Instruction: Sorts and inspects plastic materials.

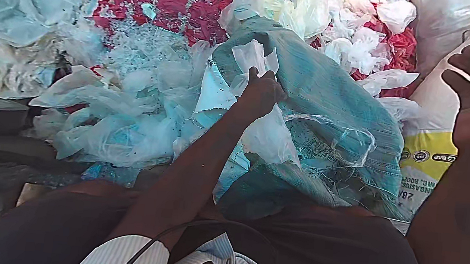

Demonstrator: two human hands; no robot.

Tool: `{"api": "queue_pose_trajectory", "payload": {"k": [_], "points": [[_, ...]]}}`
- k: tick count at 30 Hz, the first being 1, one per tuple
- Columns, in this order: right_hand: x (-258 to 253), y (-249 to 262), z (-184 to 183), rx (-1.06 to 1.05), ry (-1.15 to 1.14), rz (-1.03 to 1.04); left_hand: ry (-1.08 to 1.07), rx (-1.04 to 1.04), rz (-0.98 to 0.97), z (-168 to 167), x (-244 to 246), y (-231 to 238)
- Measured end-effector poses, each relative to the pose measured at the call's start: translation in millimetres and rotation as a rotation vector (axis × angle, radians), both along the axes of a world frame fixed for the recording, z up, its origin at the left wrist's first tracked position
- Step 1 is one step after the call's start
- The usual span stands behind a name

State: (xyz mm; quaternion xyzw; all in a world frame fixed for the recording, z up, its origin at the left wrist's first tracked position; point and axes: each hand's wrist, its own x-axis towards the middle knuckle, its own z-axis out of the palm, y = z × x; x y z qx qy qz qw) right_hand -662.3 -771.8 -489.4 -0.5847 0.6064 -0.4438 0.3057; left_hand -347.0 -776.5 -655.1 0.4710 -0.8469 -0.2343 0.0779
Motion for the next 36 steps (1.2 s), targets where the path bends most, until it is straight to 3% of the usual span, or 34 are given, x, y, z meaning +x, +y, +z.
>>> {"api": "queue_pose_trajectory", "payload": {"k": [4,6,9,16,18,20,22,24,28,32,36], "points": [[89.3,10.6,-53.9,0.518,0.410,0.556,0.121,-0.056,-0.071,10.7,-17.1,0.1],[102.3,12.3,-79.5,0.646,0.402,0.654,0.152,-0.076,-0.083,17.8,-17.3,-1.1],[106.1,12.5,-85.0,0.738,0.327,0.684,0.265,-0.143,-0.029,14.0,-12.0,-0.3],[105.5,9.6,-86.8,0.643,0.089,0.449,0.268,-0.341,0.513,37.2,-30.3,8.5],[103.7,8.8,-87.9,0.573,0.013,0.359,0.326,-0.115,0.549,46.4,-29.4,9.8],[103.7,9.4,-88.5,0.516,-0.062,0.282,0.305,0.245,0.426,56.6,-23.7,8.6],[104.1,10.1,-87.4,0.474,-0.125,0.235,0.230,0.432,0.277,67.4,-26.1,7.9],[105.1,10.5,-83.9,0.463,-0.179,0.255,0.220,0.380,0.219,67.5,-32.6,12.0],[97.3,10.7,-74.2,0.435,-0.176,0.331,0.388,0.099,0.275,38.5,-32.8,10.4],[95.9,8.9,-73.0,0.432,-0.101,0.370,0.517,-0.037,0.360,24.7,-25.6,5.4],[73.8,9.4,-59.1,0.376,0.014,0.333,0.598,0.056,0.684,2.8,15.8,-10.8]]}}
